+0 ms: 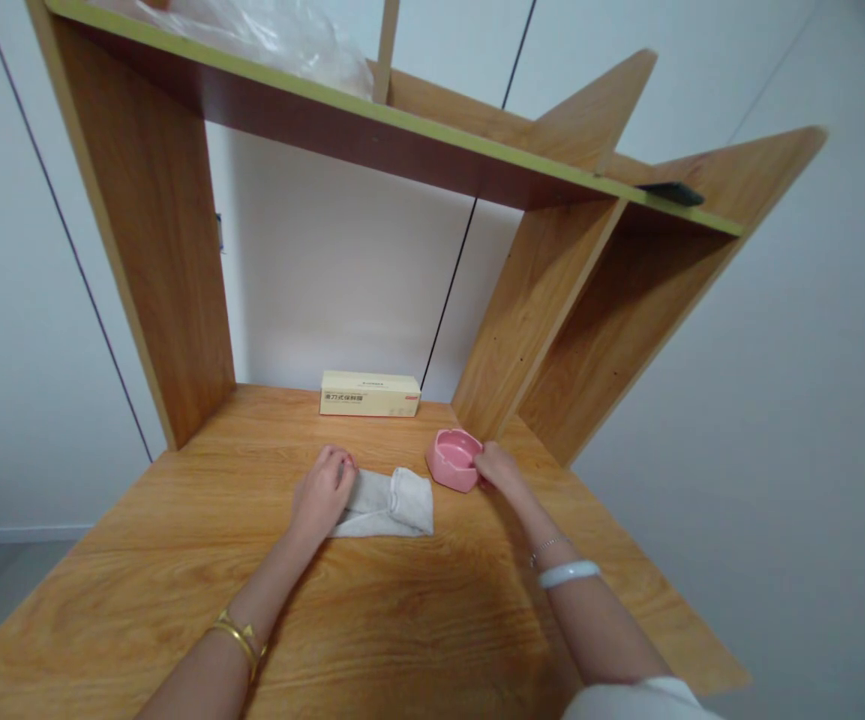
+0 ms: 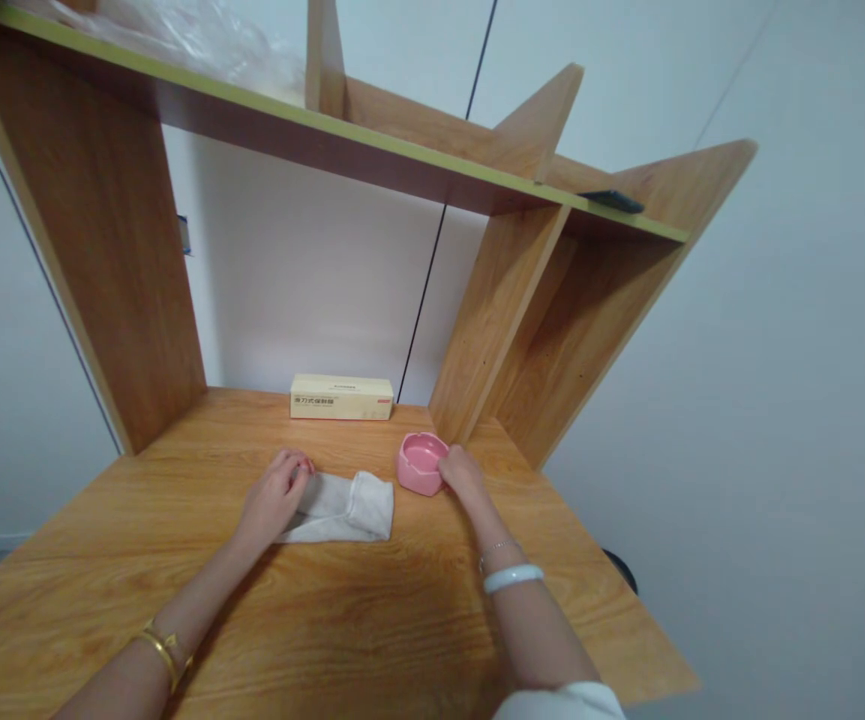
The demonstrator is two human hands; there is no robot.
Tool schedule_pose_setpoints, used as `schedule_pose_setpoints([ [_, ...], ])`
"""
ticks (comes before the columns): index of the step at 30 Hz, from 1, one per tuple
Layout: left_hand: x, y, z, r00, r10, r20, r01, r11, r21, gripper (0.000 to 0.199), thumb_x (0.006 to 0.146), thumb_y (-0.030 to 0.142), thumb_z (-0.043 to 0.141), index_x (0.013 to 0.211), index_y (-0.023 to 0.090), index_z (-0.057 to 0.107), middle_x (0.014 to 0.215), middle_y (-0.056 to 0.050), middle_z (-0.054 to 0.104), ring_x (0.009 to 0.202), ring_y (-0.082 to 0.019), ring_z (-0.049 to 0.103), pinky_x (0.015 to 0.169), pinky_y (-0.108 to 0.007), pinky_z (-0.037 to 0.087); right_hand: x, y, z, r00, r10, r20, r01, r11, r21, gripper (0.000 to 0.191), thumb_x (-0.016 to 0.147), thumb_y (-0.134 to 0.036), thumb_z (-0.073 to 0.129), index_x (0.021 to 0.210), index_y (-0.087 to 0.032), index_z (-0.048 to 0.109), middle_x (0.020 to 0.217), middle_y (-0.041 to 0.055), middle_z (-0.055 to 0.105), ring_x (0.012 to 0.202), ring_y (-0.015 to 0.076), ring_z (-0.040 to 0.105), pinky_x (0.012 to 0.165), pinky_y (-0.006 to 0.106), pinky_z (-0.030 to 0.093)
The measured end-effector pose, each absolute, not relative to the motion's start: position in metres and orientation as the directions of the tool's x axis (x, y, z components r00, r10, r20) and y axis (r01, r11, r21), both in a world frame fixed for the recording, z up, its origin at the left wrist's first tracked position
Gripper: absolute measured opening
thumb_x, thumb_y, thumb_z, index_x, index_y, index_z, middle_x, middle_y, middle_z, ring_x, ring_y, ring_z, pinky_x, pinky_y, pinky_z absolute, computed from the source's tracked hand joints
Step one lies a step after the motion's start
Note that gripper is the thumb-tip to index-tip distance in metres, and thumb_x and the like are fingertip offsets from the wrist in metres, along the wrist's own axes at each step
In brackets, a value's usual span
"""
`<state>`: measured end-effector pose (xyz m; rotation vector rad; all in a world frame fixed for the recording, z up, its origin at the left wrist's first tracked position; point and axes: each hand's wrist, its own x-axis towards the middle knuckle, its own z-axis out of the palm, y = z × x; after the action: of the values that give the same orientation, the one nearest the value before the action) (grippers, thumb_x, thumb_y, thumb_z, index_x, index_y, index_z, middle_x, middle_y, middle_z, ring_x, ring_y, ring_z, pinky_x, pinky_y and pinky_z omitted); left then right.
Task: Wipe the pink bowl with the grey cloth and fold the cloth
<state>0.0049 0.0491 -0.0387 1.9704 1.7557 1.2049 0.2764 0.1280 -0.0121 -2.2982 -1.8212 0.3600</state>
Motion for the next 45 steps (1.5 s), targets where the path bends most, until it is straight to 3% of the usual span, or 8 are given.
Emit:
schedule_pose_setpoints([
  [7, 0.002, 0.05, -0.038, -0.049, 0.92, 0.388, 0.771, -0.212, 0.601, 0.03, 0.085, 0.031, 0.029, 0.075, 0.019, 0.055, 0.088, -0.006, 0.059, 0.081, -0.018, 0.056, 0.07, -0.028, 0.041, 0.261, 0.11, 0.016, 0.244, 0.968, 0.054, 0.95, -0.227, -0.213, 0.032, 0.083, -0.031, 0.041, 0.091, -0.009, 0.063, 0.091, 0.0216, 0.064, 0.087, 0.0262, 0.061, 0.068, 0.031, 0.041],
  [14, 0.004, 0.049, -0.041, 0.034, 0.962, 0.272, 0.819, -0.183, 0.544, 0.03, 0.084, 0.033, 0.033, 0.081, 0.02, 0.06, 0.079, -0.005, 0.065, 0.07, -0.018, 0.058, 0.06, -0.025, 0.037, 0.181, 0.043, 0.005, -0.261, 0.952, 0.158, 0.943, 0.286, -0.168, 0.033, 0.08, -0.044, 0.047, 0.09, -0.016, 0.06, 0.09, 0.0121, 0.064, 0.089, 0.0233, 0.058, 0.071, 0.03, 0.04],
  [18, 0.003, 0.049, -0.042, 0.041, 0.968, 0.247, 0.818, -0.175, 0.549, 0.032, 0.085, 0.034, 0.033, 0.086, 0.02, 0.061, 0.079, -0.006, 0.065, 0.07, -0.018, 0.059, 0.059, -0.025, 0.037, 0.158, 0.029, -0.013, -0.271, 0.949, 0.161, 0.937, 0.299, -0.181, 0.025, 0.072, -0.032, 0.059, 0.09, -0.015, 0.058, 0.096, 0.0139, 0.061, 0.093, 0.025, 0.054, 0.072, 0.03, 0.039],
  [22, 0.004, 0.049, -0.04, 0.041, 0.976, 0.216, 0.839, -0.151, 0.524, 0.032, 0.085, 0.035, 0.032, 0.088, 0.02, 0.061, 0.08, -0.006, 0.066, 0.07, -0.018, 0.059, 0.058, -0.025, 0.036, 0.175, 0.032, -0.012, -0.136, 0.979, 0.15, 0.937, 0.176, -0.303, 0.014, 0.071, -0.014, 0.051, 0.084, -0.017, 0.055, 0.08, 0.0082, 0.062, 0.077, 0.0197, 0.057, 0.063, 0.026, 0.036],
  [30, 0.008, 0.044, -0.035, 0.109, 0.975, 0.195, 0.868, -0.189, 0.459, 0.035, 0.085, 0.039, 0.032, 0.086, 0.02, 0.061, 0.081, -0.006, 0.066, 0.074, -0.019, 0.058, 0.059, -0.026, 0.035, 0.249, 0.031, -0.026, 0.095, 0.976, 0.198, 0.643, 0.092, -0.761, 0.027, 0.06, -0.014, 0.049, 0.087, -0.019, 0.044, 0.052, -0.0079, 0.046, 0.049, 0.0113, 0.047, 0.05, 0.021, 0.032],
  [35, 0.008, 0.045, -0.035, 0.24, 0.944, 0.226, 0.819, -0.322, 0.474, 0.034, 0.084, 0.039, 0.034, 0.081, 0.018, 0.061, 0.081, -0.006, 0.065, 0.073, -0.017, 0.056, 0.062, -0.026, 0.036, 0.279, 0.024, -0.052, 0.2, 0.978, 0.053, 0.47, -0.048, -0.881, 0.032, 0.056, -0.017, 0.048, 0.087, -0.019, 0.041, 0.043, -0.0119, 0.039, 0.039, 0.0103, 0.039, 0.042, 0.021, 0.028],
  [41, 0.007, 0.047, -0.036, 0.411, 0.887, 0.21, 0.664, -0.449, 0.598, 0.036, 0.083, 0.041, 0.036, 0.078, 0.017, 0.062, 0.076, -0.004, 0.064, 0.069, -0.015, 0.055, 0.063, -0.025, 0.038, 0.294, 0.008, -0.059, 0.198, 0.964, 0.176, 0.613, 0.018, -0.79, 0.024, 0.058, -0.016, 0.046, 0.081, -0.018, 0.049, 0.053, -0.0053, 0.046, 0.051, 0.013, 0.048, 0.052, 0.024, 0.037],
  [45, 0.005, 0.049, -0.036, 0.378, 0.898, 0.223, 0.658, -0.43, 0.618, 0.036, 0.082, 0.042, 0.038, 0.077, 0.017, 0.063, 0.074, -0.004, 0.063, 0.068, -0.015, 0.054, 0.063, -0.025, 0.038, 0.276, -0.013, -0.045, -0.019, 0.96, 0.28, 0.774, 0.191, -0.604, 0.019, 0.068, -0.017, 0.045, 0.083, -0.018, 0.056, 0.076, 0.0041, 0.055, 0.073, 0.017, 0.052, 0.069, 0.03, 0.042],
])
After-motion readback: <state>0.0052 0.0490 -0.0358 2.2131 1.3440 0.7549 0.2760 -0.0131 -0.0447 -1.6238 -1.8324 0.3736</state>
